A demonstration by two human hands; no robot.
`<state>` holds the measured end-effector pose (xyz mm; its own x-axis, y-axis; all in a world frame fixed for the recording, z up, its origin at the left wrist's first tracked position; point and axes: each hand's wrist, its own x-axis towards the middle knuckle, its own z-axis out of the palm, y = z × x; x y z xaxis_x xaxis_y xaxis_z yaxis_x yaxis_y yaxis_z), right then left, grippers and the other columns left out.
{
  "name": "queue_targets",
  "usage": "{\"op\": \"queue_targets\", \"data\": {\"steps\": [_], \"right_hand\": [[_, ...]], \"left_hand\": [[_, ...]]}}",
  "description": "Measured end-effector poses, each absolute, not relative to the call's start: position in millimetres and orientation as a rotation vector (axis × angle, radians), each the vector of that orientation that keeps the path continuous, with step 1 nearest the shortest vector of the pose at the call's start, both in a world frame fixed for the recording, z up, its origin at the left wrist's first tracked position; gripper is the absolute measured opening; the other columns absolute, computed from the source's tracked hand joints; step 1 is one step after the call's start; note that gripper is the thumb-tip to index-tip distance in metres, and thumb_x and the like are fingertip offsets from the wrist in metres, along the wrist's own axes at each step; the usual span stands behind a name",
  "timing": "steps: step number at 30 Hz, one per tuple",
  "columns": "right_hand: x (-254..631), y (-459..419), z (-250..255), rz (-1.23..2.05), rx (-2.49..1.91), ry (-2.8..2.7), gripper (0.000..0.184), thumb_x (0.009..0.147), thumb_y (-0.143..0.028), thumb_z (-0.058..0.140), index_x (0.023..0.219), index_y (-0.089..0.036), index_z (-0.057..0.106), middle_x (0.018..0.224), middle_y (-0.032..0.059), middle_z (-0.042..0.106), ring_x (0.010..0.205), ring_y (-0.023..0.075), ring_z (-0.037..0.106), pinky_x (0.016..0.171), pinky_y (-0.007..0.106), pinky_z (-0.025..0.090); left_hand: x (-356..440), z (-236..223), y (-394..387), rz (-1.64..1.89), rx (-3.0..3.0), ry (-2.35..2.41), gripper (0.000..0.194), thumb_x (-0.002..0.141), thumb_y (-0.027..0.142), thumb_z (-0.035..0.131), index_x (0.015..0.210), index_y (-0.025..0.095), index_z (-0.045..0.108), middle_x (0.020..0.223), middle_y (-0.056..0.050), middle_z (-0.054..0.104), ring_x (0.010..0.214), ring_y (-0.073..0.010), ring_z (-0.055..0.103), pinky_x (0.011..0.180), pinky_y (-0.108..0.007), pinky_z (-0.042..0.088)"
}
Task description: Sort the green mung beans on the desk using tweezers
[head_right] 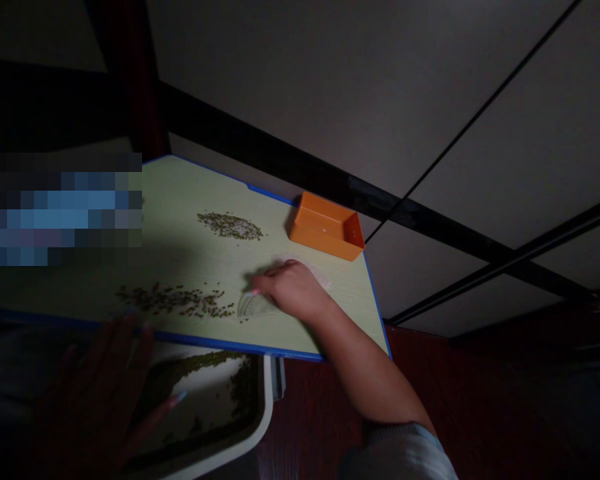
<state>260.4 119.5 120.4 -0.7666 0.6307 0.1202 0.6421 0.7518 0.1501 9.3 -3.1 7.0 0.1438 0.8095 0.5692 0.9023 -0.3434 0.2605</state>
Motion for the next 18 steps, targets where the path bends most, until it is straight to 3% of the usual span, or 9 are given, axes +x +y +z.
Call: {"op": "queue_targets", "data": {"steps": [6, 12, 18], "right_hand": [[258.7, 113.6, 126.5, -0.026, -1.085, -2.908, 0.035, 0.099, -0.041, 0.04, 0.084, -0.02, 0.064, 0.075, 0.0018, 0.067, 0.068, 0.0134, 0.055, 0.065, 0.026, 0.028], [265.8, 111.6, 135.3, 0.072, -1.249, -2.863, 0.031, 0.098, -0.035, 0.042, 0.085, -0.019, 0.065, 0.079, 0.0027, 0.068, 0.07, 0.0136, 0.055, 0.064, 0.025, 0.027], [267.3, 106.3, 138.7, 0.122, -1.346, -2.882, 0.03, 0.096, -0.035, 0.046, 0.079, -0.018, 0.064, 0.069, 0.0007, 0.062, 0.062, 0.0121, 0.047, 0.059, 0.025, 0.022]], "left_hand": [[7.7, 9.5, -3.2, -0.951, -2.272, -1.722, 0.084, 0.077, 0.067, 0.032, 0.144, 0.018, 0.016, 0.154, -0.021, 0.027, 0.145, -0.0342, 0.023, 0.114, -0.064, 0.022], [6.9, 12.8, -3.8, -0.853, -2.306, -1.728, 0.087, 0.076, 0.064, 0.039, 0.144, 0.017, 0.013, 0.153, -0.022, 0.027, 0.144, -0.0354, 0.024, 0.113, -0.064, 0.023], [9.9, 11.7, -4.5, -0.906, -2.288, -1.733, 0.084, 0.077, 0.064, 0.036, 0.144, 0.017, 0.014, 0.154, -0.021, 0.026, 0.145, -0.0337, 0.021, 0.114, -0.063, 0.021]]}}
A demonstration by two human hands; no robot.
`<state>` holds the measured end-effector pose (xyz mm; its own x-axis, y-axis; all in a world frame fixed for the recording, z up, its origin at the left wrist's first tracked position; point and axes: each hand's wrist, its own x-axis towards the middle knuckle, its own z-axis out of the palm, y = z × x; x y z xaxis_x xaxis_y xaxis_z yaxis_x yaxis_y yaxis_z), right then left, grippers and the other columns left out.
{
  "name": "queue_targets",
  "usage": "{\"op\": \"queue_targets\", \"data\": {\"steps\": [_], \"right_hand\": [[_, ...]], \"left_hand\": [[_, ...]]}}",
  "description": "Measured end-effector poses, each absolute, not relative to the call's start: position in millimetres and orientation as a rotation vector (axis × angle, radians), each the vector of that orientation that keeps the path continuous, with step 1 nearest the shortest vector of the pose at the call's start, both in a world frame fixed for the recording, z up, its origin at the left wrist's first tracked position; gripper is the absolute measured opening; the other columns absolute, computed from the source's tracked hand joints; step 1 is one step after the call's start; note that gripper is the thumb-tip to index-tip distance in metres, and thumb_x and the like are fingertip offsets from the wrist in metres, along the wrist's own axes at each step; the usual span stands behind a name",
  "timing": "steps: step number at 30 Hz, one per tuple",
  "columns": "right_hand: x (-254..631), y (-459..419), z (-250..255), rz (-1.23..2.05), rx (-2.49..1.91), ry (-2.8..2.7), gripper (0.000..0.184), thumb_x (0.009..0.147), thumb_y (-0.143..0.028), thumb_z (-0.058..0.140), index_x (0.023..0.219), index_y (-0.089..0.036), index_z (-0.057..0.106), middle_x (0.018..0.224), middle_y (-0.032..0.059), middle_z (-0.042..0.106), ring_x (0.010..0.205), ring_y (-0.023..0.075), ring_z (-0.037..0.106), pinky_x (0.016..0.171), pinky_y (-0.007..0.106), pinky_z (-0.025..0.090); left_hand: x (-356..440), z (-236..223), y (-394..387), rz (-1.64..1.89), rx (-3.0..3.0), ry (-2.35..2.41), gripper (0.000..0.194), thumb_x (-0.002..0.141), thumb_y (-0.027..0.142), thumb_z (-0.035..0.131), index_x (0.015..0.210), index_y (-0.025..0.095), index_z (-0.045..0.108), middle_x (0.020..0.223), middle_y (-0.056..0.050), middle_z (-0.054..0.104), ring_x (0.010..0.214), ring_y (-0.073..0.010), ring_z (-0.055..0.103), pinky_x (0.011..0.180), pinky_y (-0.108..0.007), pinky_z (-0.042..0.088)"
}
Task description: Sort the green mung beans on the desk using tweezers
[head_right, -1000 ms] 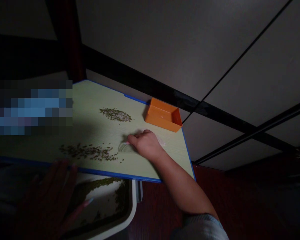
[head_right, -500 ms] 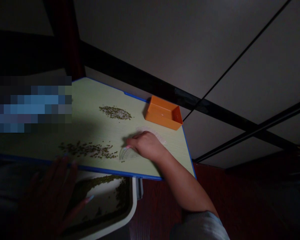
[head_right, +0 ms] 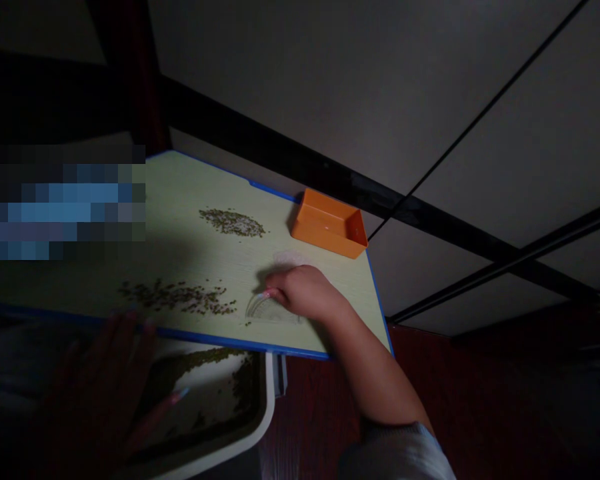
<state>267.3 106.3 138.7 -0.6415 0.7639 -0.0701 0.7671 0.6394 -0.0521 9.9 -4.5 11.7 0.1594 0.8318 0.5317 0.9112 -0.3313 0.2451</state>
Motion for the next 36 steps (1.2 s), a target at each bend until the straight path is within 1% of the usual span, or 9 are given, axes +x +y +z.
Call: {"op": "queue_targets", "data": {"steps": [7, 11, 19, 24, 30, 33, 36], "right_hand": [[259.4, 97.1, 143.6, -0.419, 1.195, 2.797, 0.026, 0.094, -0.029, 0.05, 0.073, -0.017, 0.06, 0.062, -0.0027, 0.054, 0.059, 0.0098, 0.043, 0.059, 0.024, 0.022], [262.3, 99.6, 145.0, -0.585, 1.208, 2.823, 0.027, 0.094, -0.025, 0.05, 0.069, -0.016, 0.057, 0.059, -0.0042, 0.049, 0.057, 0.0087, 0.041, 0.058, 0.023, 0.025], [269.0, 104.9, 141.7, -0.889, 1.158, 2.697, 0.025, 0.091, -0.02, 0.052, 0.068, -0.015, 0.057, 0.06, -0.0039, 0.052, 0.059, 0.0081, 0.044, 0.06, 0.021, 0.032], [270.8, 105.8, 142.7, -0.96, 1.091, 2.718, 0.025, 0.091, -0.021, 0.052, 0.068, -0.015, 0.056, 0.061, -0.0049, 0.048, 0.06, 0.0078, 0.045, 0.06, 0.021, 0.032], [269.5, 104.5, 143.5, -0.981, 1.085, 2.648, 0.024, 0.09, -0.018, 0.052, 0.068, -0.015, 0.057, 0.058, -0.0054, 0.05, 0.058, 0.0075, 0.044, 0.059, 0.021, 0.032], [270.8, 105.2, 142.6, -1.045, 1.049, 2.668, 0.024, 0.091, -0.02, 0.052, 0.068, -0.015, 0.057, 0.059, -0.0055, 0.048, 0.059, 0.0079, 0.044, 0.059, 0.021, 0.033], [274.0, 107.1, 141.6, -1.036, 1.083, 2.707, 0.025, 0.09, -0.022, 0.052, 0.067, -0.015, 0.056, 0.059, -0.0055, 0.047, 0.059, 0.0082, 0.043, 0.059, 0.021, 0.033]], "left_hand": [[11.2, 15.7, -6.8, -0.906, -2.286, -1.797, 0.081, 0.079, 0.062, 0.032, 0.144, 0.017, 0.014, 0.155, -0.02, 0.025, 0.146, -0.033, 0.021, 0.115, -0.063, 0.02], [11.0, 15.2, -6.1, -0.918, -2.289, -1.773, 0.083, 0.078, 0.064, 0.035, 0.144, 0.018, 0.014, 0.154, -0.021, 0.025, 0.145, -0.0334, 0.021, 0.115, -0.063, 0.021], [10.2, 13.0, -4.7, -0.886, -2.299, -1.776, 0.084, 0.078, 0.066, 0.031, 0.145, 0.018, 0.012, 0.154, -0.021, 0.027, 0.145, -0.034, 0.021, 0.114, -0.064, 0.021], [9.4, 13.1, -4.7, -0.878, -2.304, -1.773, 0.084, 0.078, 0.064, 0.035, 0.145, 0.018, 0.012, 0.154, -0.021, 0.027, 0.145, -0.0334, 0.022, 0.115, -0.063, 0.021], [7.6, 12.8, -6.2, -0.872, -2.309, -1.758, 0.085, 0.078, 0.066, 0.033, 0.145, 0.018, 0.012, 0.155, -0.021, 0.024, 0.146, -0.0338, 0.02, 0.114, -0.063, 0.021], [7.3, 11.8, -6.0, -0.866, -2.305, -1.768, 0.086, 0.077, 0.066, 0.034, 0.145, 0.019, 0.012, 0.155, -0.02, 0.024, 0.146, -0.0339, 0.02, 0.114, -0.064, 0.022], [8.0, 11.8, -5.7, -0.881, -2.313, -1.755, 0.086, 0.077, 0.065, 0.036, 0.145, 0.019, 0.012, 0.155, -0.02, 0.024, 0.146, -0.0341, 0.02, 0.114, -0.064, 0.021]]}}
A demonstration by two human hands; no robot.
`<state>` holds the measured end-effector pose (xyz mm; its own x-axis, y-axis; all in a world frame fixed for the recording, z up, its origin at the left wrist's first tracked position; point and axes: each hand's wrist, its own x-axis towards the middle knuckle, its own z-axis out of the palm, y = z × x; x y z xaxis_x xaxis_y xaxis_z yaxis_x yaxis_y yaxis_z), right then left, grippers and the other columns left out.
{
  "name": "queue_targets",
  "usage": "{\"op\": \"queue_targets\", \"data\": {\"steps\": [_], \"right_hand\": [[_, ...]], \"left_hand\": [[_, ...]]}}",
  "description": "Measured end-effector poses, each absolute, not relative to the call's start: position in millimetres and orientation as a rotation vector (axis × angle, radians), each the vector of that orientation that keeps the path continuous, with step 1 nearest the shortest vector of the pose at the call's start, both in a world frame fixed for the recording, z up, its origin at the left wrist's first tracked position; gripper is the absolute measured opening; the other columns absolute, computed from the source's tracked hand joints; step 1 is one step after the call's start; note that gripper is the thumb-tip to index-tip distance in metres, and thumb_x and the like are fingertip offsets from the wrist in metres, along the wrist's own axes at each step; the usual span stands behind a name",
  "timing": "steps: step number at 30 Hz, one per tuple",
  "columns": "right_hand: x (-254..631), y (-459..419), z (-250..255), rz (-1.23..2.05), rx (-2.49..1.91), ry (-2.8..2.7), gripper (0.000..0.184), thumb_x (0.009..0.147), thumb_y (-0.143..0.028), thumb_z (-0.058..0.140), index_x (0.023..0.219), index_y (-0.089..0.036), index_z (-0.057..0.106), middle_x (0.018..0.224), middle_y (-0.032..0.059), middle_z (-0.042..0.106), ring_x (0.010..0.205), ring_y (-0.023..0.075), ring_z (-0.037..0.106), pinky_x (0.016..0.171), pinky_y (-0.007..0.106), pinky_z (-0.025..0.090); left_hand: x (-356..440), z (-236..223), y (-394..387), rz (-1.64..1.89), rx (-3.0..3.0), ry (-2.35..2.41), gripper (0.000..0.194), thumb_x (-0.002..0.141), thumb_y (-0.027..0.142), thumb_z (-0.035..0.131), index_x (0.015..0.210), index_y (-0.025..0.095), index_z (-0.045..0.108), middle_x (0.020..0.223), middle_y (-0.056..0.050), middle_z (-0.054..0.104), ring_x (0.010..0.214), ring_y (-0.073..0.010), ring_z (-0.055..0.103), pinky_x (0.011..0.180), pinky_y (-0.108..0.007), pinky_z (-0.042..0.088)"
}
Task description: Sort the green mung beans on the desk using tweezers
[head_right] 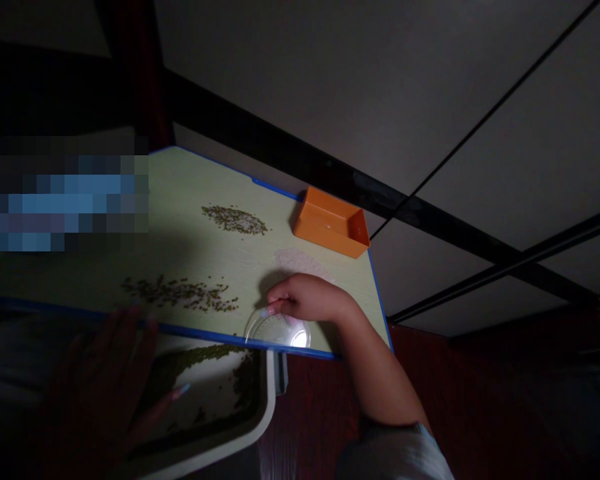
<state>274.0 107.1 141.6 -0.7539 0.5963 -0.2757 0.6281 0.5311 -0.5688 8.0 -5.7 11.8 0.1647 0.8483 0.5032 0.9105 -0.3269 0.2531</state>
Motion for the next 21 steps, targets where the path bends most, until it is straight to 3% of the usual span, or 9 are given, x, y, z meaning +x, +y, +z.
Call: {"op": "queue_targets", "data": {"steps": [10, 17, 21], "right_hand": [[271.2, 107.2, 138.2, -1.023, 1.054, 2.686, 0.024, 0.091, -0.022, 0.051, 0.068, -0.015, 0.055, 0.059, -0.0049, 0.05, 0.059, 0.008, 0.045, 0.06, 0.021, 0.033], [263.9, 103.9, 140.6, -0.763, 1.222, 2.81, 0.028, 0.093, -0.024, 0.05, 0.067, -0.015, 0.054, 0.058, -0.0042, 0.051, 0.057, 0.0082, 0.043, 0.059, 0.022, 0.03], [261.5, 102.9, 138.4, -0.797, 1.154, 2.801, 0.029, 0.094, -0.025, 0.05, 0.067, -0.016, 0.054, 0.058, -0.0036, 0.053, 0.058, 0.0084, 0.045, 0.06, 0.022, 0.031]], "left_hand": [[8.1, 12.3, -5.4, -0.881, -2.315, -1.762, 0.085, 0.077, 0.066, 0.035, 0.145, 0.018, 0.013, 0.154, -0.022, 0.026, 0.145, -0.0342, 0.021, 0.114, -0.063, 0.021], [10.5, 14.3, -5.4, -0.899, -2.306, -1.771, 0.083, 0.079, 0.064, 0.033, 0.144, 0.017, 0.014, 0.154, -0.021, 0.027, 0.145, -0.0332, 0.021, 0.115, -0.062, 0.021], [9.5, 11.3, -4.5, -0.909, -2.296, -1.749, 0.084, 0.078, 0.065, 0.034, 0.145, 0.018, 0.013, 0.154, -0.021, 0.027, 0.145, -0.0338, 0.022, 0.114, -0.063, 0.022]]}}
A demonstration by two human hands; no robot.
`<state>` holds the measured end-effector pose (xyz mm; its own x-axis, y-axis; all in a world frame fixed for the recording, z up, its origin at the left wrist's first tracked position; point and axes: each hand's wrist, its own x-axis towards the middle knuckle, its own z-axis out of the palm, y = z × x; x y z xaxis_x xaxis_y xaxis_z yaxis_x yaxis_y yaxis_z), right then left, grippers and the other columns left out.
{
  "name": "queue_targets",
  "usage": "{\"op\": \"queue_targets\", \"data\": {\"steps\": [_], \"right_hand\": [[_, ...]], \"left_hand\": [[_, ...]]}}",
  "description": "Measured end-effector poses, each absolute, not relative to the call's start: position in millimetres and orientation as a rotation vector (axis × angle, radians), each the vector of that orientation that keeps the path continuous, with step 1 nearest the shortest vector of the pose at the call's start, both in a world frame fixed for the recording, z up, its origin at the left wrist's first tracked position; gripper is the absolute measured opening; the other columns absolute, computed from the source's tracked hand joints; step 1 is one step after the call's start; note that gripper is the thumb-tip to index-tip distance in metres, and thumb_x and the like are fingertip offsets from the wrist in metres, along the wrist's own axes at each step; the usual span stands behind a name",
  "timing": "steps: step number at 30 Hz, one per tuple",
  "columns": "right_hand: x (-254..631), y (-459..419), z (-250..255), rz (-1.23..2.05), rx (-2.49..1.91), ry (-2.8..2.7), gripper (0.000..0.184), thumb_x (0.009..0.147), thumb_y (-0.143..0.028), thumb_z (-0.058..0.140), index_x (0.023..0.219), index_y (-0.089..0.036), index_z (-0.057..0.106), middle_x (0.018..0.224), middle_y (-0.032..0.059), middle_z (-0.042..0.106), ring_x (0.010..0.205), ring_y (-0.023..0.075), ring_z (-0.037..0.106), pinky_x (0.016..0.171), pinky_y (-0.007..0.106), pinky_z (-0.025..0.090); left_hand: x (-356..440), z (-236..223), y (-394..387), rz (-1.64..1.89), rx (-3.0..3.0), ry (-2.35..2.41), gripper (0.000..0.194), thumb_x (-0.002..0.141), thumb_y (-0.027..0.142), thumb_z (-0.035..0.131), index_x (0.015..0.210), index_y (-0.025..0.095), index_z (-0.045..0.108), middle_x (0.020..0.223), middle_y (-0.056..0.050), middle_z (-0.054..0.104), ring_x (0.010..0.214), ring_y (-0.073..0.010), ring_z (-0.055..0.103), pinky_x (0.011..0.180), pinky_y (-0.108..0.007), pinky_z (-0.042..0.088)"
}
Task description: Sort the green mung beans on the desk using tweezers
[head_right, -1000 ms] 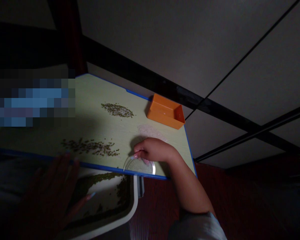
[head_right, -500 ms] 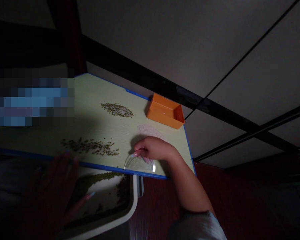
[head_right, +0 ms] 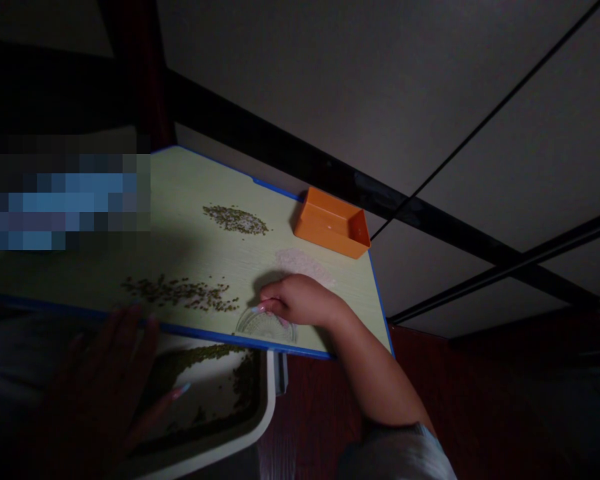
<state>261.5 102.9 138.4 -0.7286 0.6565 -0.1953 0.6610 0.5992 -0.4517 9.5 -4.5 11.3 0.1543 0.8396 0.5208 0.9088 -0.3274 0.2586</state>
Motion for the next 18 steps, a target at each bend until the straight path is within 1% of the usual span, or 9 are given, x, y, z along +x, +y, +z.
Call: {"op": "queue_targets", "data": {"steps": [3, 7, 11, 16, 18], "right_hand": [[261.4, 102.7, 137.9, -0.836, 1.143, 2.83, 0.029, 0.094, -0.026, 0.051, 0.067, -0.016, 0.053, 0.057, -0.0036, 0.054, 0.057, 0.0082, 0.046, 0.06, 0.022, 0.031], [260.1, 102.2, 138.8, -0.776, 1.224, 2.861, 0.028, 0.093, -0.025, 0.051, 0.067, -0.016, 0.053, 0.055, -0.0037, 0.055, 0.055, 0.0083, 0.047, 0.059, 0.021, 0.031], [256.3, 100.9, 138.5, -0.718, 1.288, 2.856, 0.027, 0.093, -0.023, 0.054, 0.066, -0.016, 0.053, 0.053, -0.0033, 0.057, 0.054, 0.0086, 0.049, 0.059, 0.021, 0.031], [254.8, 99.8, 138.1, -0.828, 1.151, 2.863, 0.027, 0.093, -0.023, 0.054, 0.066, -0.016, 0.053, 0.054, -0.0036, 0.057, 0.056, 0.0086, 0.05, 0.06, 0.021, 0.032], [255.8, 99.8, 138.5, -0.796, 1.184, 2.884, 0.026, 0.093, -0.023, 0.054, 0.068, -0.016, 0.054, 0.055, -0.0035, 0.057, 0.056, 0.0086, 0.05, 0.06, 0.021, 0.031]], "left_hand": [[8.1, 9.5, -4.6, -0.885, -2.302, -1.75, 0.084, 0.078, 0.066, 0.032, 0.145, 0.018, 0.013, 0.154, -0.021, 0.026, 0.145, -0.034, 0.021, 0.114, -0.063, 0.022], [8.9, 10.2, -4.7, -0.88, -2.301, -1.767, 0.084, 0.078, 0.066, 0.03, 0.144, 0.017, 0.013, 0.155, -0.021, 0.024, 0.146, -0.0338, 0.02, 0.114, -0.063, 0.02], [9.5, 10.0, -4.7, -0.89, -2.295, -1.754, 0.085, 0.078, 0.066, 0.032, 0.144, 0.017, 0.013, 0.155, -0.02, 0.024, 0.146, -0.0333, 0.02, 0.115, -0.063, 0.02], [7.6, 7.9, -4.3, -0.879, -2.293, -1.748, 0.085, 0.077, 0.066, 0.032, 0.145, 0.018, 0.012, 0.155, -0.02, 0.023, 0.146, -0.0336, 0.02, 0.114, -0.063, 0.022], [6.9, 7.4, -4.0, -0.876, -2.3, -1.731, 0.086, 0.077, 0.066, 0.033, 0.145, 0.018, 0.011, 0.155, -0.02, 0.024, 0.146, -0.0339, 0.02, 0.113, -0.064, 0.023]]}}
